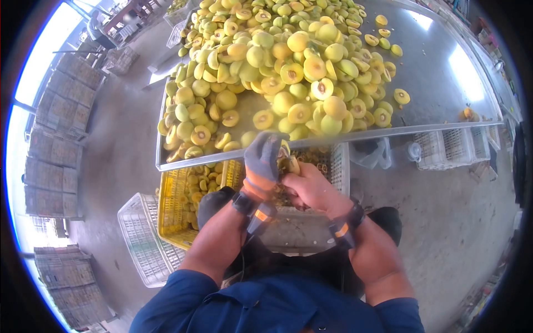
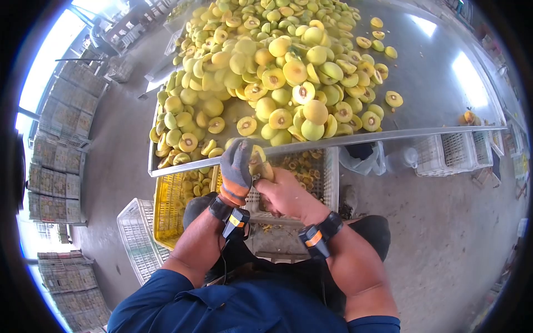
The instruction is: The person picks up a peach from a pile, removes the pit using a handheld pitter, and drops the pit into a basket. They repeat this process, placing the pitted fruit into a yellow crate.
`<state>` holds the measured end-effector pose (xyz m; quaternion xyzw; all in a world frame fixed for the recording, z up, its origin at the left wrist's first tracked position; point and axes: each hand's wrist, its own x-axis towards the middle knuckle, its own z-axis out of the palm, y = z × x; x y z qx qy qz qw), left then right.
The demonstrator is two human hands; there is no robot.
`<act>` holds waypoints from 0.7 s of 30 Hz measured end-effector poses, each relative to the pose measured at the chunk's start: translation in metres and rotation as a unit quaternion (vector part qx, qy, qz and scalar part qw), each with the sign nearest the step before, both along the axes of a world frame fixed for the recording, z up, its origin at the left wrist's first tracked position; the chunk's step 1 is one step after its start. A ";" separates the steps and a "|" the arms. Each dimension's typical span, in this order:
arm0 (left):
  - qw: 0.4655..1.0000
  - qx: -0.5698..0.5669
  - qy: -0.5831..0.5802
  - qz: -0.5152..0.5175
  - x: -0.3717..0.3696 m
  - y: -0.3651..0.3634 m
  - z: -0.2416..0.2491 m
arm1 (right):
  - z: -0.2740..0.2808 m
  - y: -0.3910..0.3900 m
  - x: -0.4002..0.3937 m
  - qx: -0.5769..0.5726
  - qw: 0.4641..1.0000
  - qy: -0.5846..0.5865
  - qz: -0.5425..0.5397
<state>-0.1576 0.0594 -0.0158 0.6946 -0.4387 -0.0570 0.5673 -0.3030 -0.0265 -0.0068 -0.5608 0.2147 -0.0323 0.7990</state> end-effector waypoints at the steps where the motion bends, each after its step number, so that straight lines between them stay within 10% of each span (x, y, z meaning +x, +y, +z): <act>1: 1.000 -0.004 -0.005 -0.008 0.003 -0.001 -0.002 | 0.005 0.000 -0.001 0.126 0.991 0.035 0.023; 3: 1.000 -0.005 0.001 -0.007 0.002 -0.001 -0.007 | -0.035 0.009 0.008 -0.183 0.980 -0.065 -0.041; 5: 1.000 -0.005 -0.022 -0.012 0.004 -0.001 -0.009 | -0.024 0.008 0.011 -0.188 0.980 -0.052 -0.036; 7: 0.998 -0.006 -0.049 -0.025 0.007 0.002 -0.011 | 0.005 0.004 0.000 0.115 0.990 0.075 0.038; 12: 0.981 0.020 0.191 -0.031 0.000 -0.005 0.010 | -0.021 0.011 0.003 -0.272 0.960 0.031 -0.055; 13: 0.997 0.032 0.066 -0.005 0.003 -0.004 0.003 | -0.028 0.015 0.004 -0.386 0.917 0.017 -0.102; 15: 0.980 0.059 -0.184 0.046 0.011 0.000 -0.017 | -0.039 0.016 0.008 -0.355 0.931 -0.052 -0.069; 21: 0.992 0.099 -0.076 0.014 0.011 -0.001 -0.009 | -0.011 0.010 0.000 0.084 0.993 0.057 0.064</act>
